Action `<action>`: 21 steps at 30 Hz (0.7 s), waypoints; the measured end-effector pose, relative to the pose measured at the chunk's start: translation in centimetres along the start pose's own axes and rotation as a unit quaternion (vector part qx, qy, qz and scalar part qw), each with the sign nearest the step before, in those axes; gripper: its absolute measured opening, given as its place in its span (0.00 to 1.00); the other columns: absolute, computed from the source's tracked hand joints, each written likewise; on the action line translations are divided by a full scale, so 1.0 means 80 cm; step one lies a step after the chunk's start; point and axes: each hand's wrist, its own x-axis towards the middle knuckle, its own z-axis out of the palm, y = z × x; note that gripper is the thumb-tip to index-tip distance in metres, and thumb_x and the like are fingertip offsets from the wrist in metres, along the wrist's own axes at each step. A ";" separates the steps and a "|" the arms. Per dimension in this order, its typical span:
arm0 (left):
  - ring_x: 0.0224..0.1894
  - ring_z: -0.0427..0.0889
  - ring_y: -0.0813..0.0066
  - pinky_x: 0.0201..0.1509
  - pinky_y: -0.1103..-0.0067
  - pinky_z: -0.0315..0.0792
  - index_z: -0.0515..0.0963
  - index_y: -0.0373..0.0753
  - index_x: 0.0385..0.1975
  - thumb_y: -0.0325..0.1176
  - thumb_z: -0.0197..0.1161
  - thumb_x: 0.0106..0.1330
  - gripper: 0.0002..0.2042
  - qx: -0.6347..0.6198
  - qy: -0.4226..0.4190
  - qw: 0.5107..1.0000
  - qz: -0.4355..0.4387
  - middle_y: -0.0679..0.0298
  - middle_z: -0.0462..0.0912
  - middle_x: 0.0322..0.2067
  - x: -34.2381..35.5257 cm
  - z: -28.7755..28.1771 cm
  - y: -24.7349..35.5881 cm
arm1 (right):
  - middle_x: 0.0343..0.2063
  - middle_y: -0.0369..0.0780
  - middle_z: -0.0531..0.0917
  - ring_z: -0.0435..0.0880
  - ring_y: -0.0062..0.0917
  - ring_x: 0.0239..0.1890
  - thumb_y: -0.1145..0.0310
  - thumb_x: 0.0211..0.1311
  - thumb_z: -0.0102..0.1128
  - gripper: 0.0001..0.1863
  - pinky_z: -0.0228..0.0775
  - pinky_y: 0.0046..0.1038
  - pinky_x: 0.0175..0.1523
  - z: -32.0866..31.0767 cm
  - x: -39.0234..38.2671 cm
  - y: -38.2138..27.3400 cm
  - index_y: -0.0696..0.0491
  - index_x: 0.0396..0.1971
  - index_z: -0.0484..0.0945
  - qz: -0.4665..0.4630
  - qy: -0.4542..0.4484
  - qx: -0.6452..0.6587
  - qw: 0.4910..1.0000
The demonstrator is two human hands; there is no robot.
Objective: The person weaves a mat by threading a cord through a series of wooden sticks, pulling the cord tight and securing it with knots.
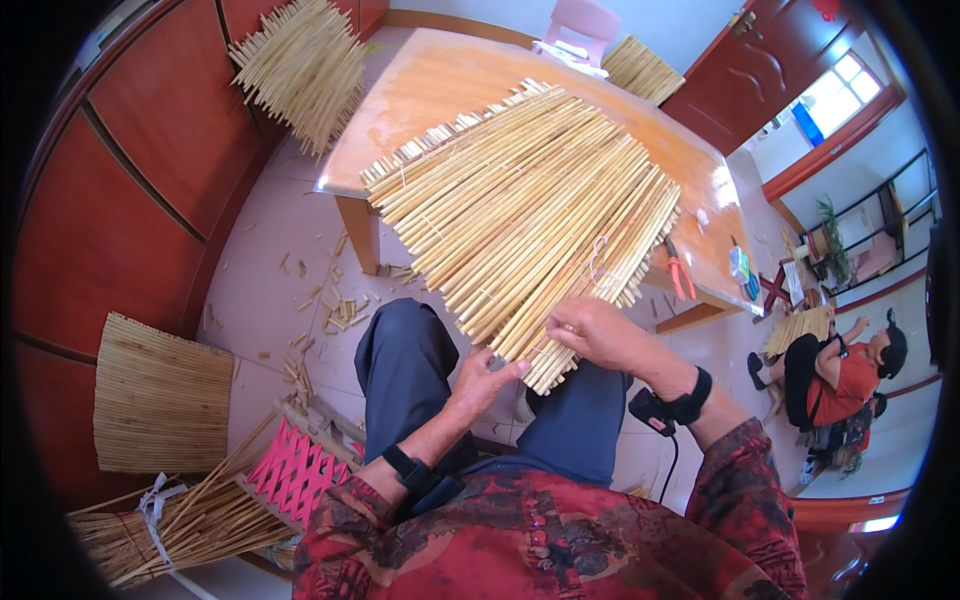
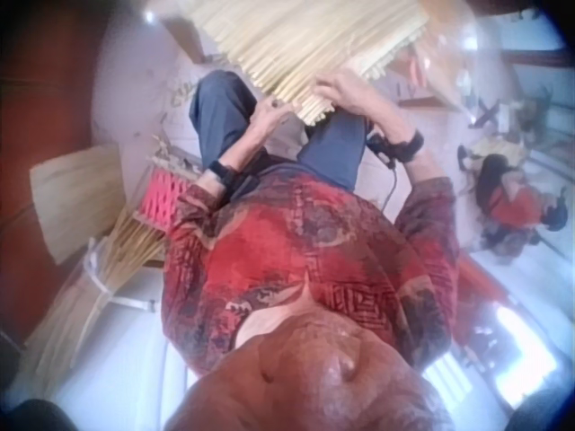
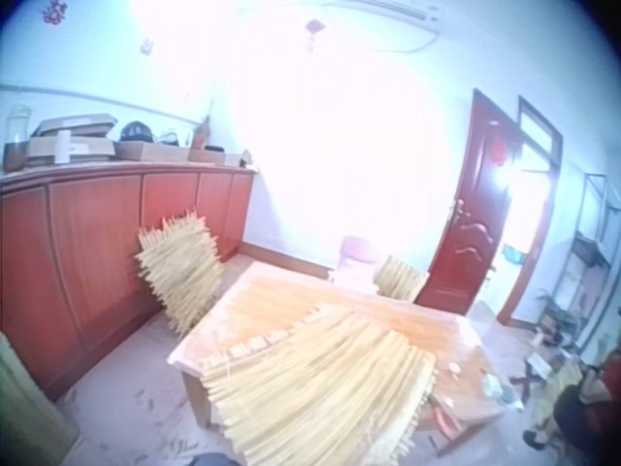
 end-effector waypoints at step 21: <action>0.35 0.70 0.85 0.37 0.83 0.63 0.71 0.33 0.43 0.30 0.59 0.59 0.14 -0.219 -0.055 0.974 -0.016 0.69 0.73 0.35 -0.007 0.013 0.017 | 0.24 0.35 0.74 0.63 0.11 0.19 0.67 0.62 0.52 0.08 0.56 0.13 0.24 -0.024 -0.001 -0.074 0.57 0.29 0.71 0.134 0.092 0.720 0.675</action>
